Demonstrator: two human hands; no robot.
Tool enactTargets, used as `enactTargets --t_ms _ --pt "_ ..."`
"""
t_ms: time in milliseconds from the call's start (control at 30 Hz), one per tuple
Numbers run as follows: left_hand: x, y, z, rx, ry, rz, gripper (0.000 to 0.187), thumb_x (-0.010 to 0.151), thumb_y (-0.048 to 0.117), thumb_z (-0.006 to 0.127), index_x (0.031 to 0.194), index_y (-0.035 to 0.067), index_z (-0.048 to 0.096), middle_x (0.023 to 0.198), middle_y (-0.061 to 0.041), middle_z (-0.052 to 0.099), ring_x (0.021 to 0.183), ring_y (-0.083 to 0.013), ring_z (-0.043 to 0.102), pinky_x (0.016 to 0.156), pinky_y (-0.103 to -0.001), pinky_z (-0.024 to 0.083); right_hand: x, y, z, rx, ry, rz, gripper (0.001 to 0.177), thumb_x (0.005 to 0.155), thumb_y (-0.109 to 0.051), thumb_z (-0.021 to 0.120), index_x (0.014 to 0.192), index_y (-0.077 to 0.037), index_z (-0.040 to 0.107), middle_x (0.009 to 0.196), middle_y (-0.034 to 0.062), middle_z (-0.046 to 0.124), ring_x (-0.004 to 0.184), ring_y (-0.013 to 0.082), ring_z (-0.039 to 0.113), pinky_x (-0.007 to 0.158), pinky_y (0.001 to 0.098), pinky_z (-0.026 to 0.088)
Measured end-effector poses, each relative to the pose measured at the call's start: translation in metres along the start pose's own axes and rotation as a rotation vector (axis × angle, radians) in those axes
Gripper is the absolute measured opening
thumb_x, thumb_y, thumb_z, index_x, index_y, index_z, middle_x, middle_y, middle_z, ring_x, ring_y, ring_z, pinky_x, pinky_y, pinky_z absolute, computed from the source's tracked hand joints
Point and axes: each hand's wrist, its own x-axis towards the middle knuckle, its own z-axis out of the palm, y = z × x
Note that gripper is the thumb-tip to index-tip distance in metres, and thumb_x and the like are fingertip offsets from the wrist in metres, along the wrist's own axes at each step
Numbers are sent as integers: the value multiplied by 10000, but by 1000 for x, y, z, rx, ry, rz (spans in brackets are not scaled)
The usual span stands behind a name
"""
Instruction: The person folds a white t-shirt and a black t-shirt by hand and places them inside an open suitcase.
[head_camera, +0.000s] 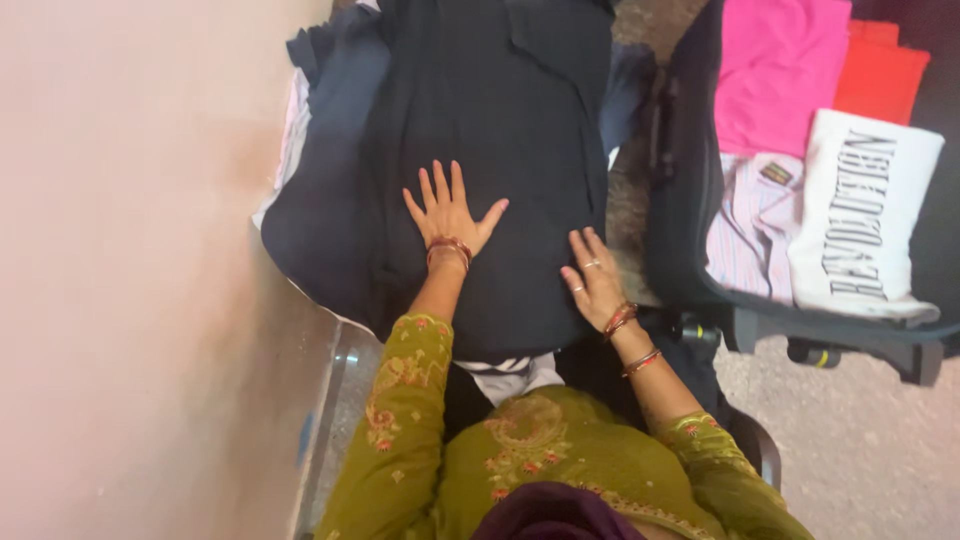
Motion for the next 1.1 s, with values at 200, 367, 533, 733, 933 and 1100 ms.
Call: enactTargets --t_ms 200,367,533,733,933,1100 --pt "0 -10 31 -41 78 198 941 962 711 497 1614 55 321 1687 -173 283 1582 -345 210 1279 -598 94 -42 21 -9 26 178 346 527 936 -207 727 1384 12 558 1295 247 582 1081 371 626 964 443 513" --pt "-31 24 23 22 -32 516 936 897 684 562 1617 149 294 1677 -159 245 1553 -364 180 1215 -617 113 -64 11 -6 36 133 388 541 839 -197 800 1283 24 583 1096 180 659 839 289 689 795 412 553" --pt "-69 54 7 178 -136 565 927 883 697 555 1614 213 254 1686 -153 159 1558 -312 131 1204 -653 58 -72 2 -2 15 106 484 462 868 -235 825 1233 -31 628 876 106 704 721 267 674 679 419 538" --pt "-72 49 18 120 -68 561 902 899 665 567 1607 177 294 1683 -147 199 1560 -310 162 1227 -622 70 -71 21 -2 80 252 380 212 892 -208 800 1033 -71 720 916 95 725 714 238 704 685 369 552" --pt "-66 41 40 30 66 598 795 903 616 594 1510 112 492 1639 -161 310 1524 -312 252 1217 -610 112 -65 12 -14 70 344 222 191 1016 -200 673 1084 -33 608 825 155 710 736 333 698 659 430 528" --pt "-58 47 47 -353 108 439 523 995 548 571 1187 96 749 1390 -124 632 1332 -311 528 1144 -486 397 -48 -39 -44 -37 211 169 170 1013 -225 647 1092 -75 645 690 162 684 626 364 686 580 481 519"
